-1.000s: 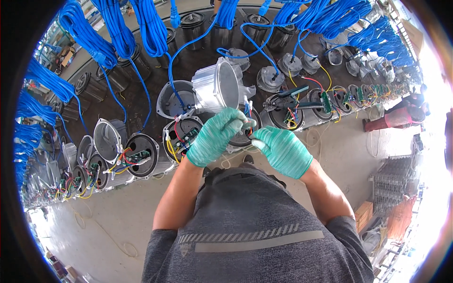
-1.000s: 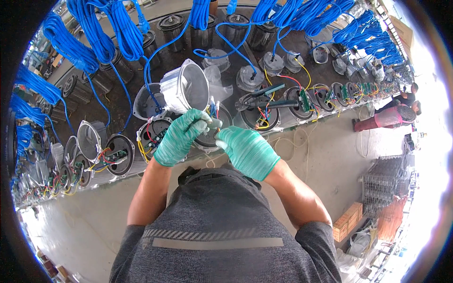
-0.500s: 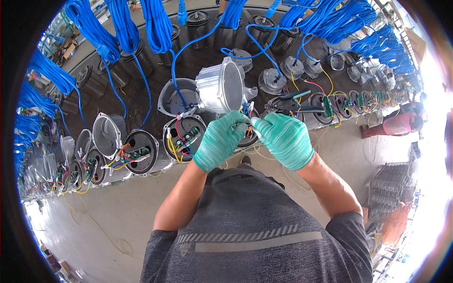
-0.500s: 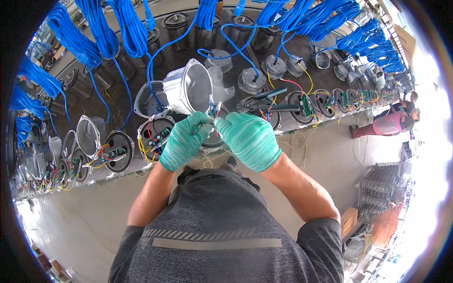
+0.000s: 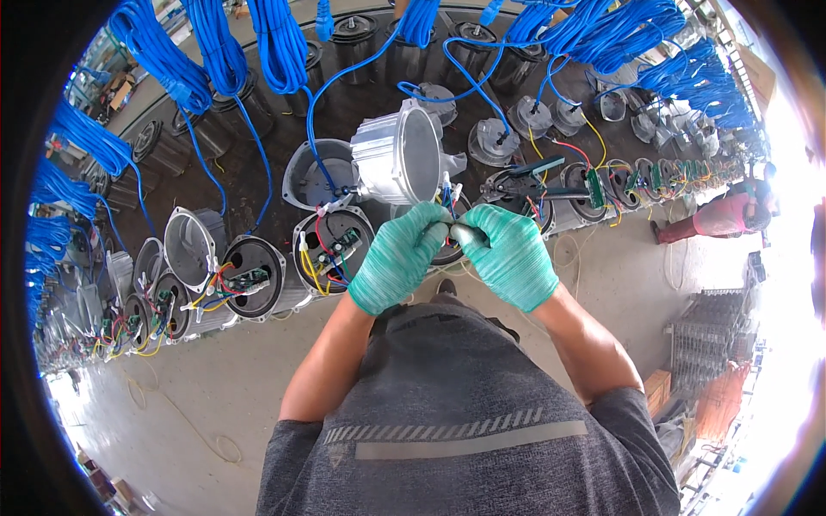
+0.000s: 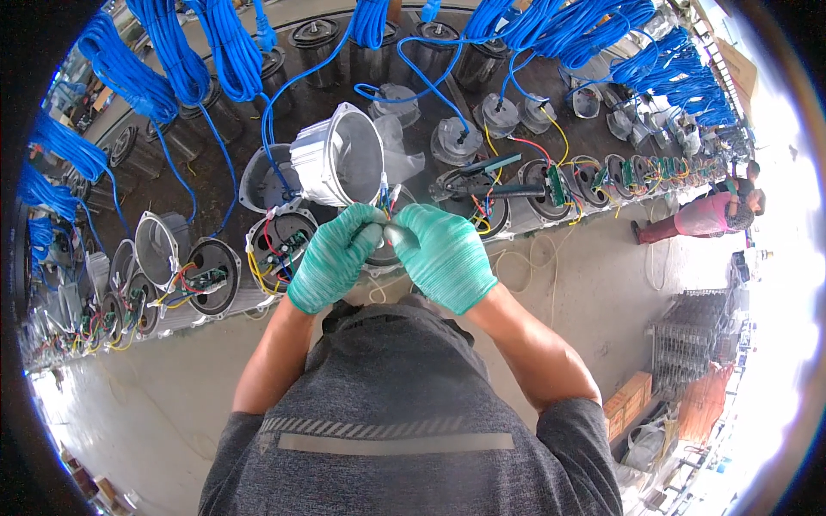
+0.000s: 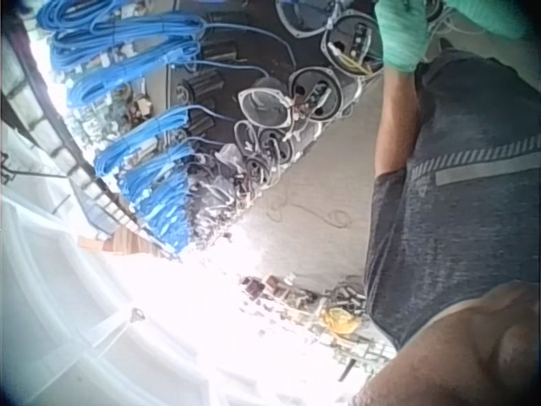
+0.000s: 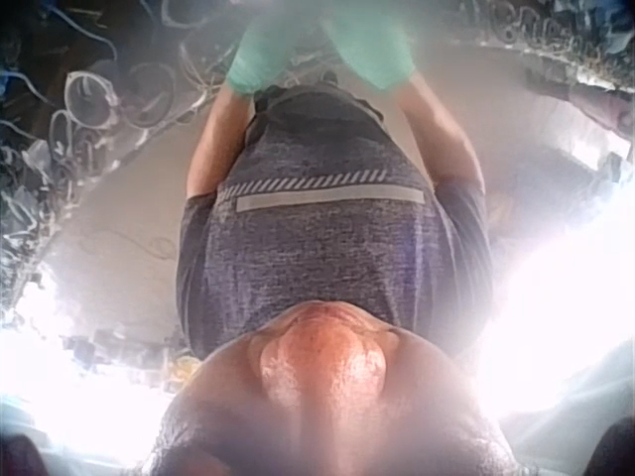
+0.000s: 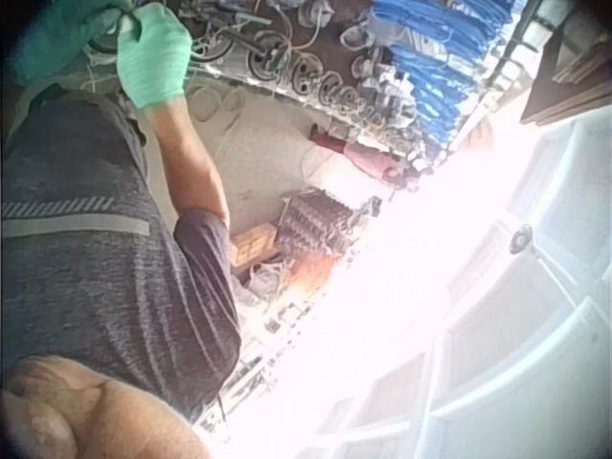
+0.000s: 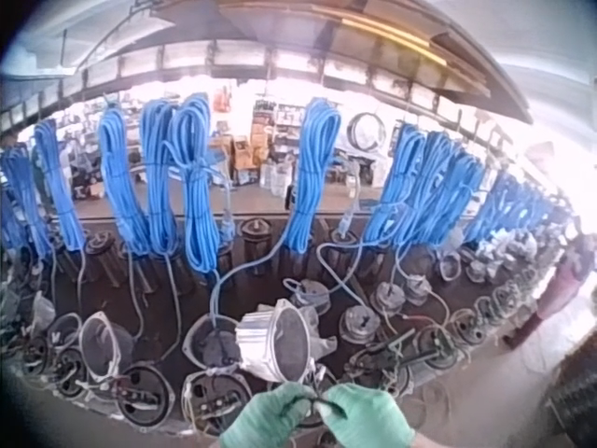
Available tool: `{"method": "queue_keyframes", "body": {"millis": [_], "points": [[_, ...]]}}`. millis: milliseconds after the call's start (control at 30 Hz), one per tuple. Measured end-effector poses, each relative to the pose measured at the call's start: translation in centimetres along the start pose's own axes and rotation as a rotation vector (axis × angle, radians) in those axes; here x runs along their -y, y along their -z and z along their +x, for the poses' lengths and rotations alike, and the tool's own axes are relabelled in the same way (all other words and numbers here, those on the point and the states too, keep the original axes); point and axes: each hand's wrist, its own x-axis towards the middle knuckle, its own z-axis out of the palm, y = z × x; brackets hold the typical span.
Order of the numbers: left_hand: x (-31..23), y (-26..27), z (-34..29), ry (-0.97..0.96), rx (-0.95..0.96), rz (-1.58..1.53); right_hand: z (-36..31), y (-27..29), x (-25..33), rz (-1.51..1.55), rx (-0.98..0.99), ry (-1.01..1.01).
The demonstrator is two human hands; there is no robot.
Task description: The person assembles electronic components by connecting wires into a metal housing and using a tool to strip or secure them.
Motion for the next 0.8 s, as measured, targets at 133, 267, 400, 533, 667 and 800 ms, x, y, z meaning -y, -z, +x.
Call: {"method": "queue_keyframes", "body": {"millis": [133, 267, 400, 533, 667, 800], "points": [[-0.5, 0.0, -0.3, 0.025, 0.011, 0.031, -0.4, -0.7, 0.9, 0.236, -0.002, -0.243], [0.1, -0.1, -0.6, -0.015, 0.01, 0.049, -0.6, -1.3, 0.6, 0.487, 0.055, -0.451], [0.2, -0.3, -0.5, -0.056, -0.002, 0.082, -0.5, -0.8, -0.1, 1.313, 0.235, -0.978], [0.1, -0.2, -0.4, -0.03, -0.012, 0.091, -1.5, 0.3, -0.7, 0.876, 0.196, -0.61], [0.6, -0.2, -0.5, 0.018, 0.001, -0.012, -1.0, 0.3, -2.6, -0.091, -0.073, 0.287], [0.3, 0.1, -0.5, -0.008, 0.03, 0.047, -0.6, 0.3, -3.3, -0.302, 0.074, 0.405]]}}
